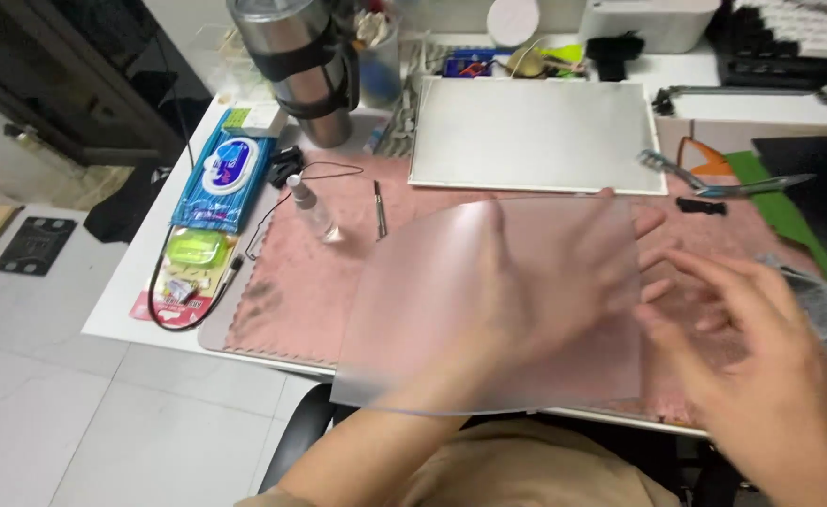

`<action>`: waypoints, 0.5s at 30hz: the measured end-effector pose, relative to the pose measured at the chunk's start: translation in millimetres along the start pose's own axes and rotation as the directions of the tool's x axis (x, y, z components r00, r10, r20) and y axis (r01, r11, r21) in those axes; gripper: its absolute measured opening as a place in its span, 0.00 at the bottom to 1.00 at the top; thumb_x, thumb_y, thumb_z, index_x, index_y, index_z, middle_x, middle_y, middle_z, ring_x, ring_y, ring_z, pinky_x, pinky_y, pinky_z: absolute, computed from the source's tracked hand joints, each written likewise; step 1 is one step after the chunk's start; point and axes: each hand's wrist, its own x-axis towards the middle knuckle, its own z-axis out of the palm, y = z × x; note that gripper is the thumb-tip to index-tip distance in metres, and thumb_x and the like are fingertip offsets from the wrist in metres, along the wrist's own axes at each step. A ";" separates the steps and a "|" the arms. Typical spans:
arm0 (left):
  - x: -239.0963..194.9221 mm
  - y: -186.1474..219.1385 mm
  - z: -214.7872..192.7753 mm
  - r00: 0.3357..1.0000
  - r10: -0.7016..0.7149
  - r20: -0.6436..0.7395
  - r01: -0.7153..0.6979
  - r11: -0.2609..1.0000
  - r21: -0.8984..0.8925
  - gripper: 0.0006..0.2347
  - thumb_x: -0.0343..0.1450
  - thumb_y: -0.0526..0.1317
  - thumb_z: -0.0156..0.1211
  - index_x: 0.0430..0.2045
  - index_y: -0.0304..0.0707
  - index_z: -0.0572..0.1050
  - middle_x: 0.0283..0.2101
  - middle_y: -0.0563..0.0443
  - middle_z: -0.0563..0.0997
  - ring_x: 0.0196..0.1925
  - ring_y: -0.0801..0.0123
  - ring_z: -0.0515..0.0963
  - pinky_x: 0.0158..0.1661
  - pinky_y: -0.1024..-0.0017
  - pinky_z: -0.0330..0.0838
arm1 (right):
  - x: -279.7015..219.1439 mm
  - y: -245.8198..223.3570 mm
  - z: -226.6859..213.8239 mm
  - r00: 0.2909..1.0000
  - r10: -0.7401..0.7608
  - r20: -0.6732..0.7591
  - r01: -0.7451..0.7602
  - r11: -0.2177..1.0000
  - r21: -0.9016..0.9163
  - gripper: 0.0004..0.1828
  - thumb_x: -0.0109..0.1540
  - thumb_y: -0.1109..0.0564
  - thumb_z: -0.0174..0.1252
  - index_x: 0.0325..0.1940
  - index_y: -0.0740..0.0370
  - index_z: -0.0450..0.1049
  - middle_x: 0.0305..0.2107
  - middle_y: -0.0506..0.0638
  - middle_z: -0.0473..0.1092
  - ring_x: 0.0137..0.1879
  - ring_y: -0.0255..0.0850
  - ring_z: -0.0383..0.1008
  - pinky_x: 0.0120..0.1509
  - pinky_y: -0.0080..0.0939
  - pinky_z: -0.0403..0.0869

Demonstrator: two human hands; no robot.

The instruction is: The person cleans a rectangular translucent acrylic sheet using a spray bottle, a toothbrush, and a cloth. They scrub the surface with the toothbrush, wipe it with the cloth, and inspect the sheet by holding it up to the light. Finally, they place the cleaned sheet into a white frame.

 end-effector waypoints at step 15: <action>-1.7 7.1 12.4 0.980 0.093 -0.176 -0.058 0.979 0.193 0.46 0.76 0.85 0.42 0.82 0.55 0.65 0.88 0.31 0.59 0.92 0.38 0.54 0.90 0.35 0.32 | -19.3 56.5 12.6 0.662 0.678 0.320 -0.743 0.538 0.398 0.13 0.72 0.68 0.66 0.61 0.74 0.84 0.40 0.61 0.80 0.41 0.47 0.78 0.50 0.46 0.81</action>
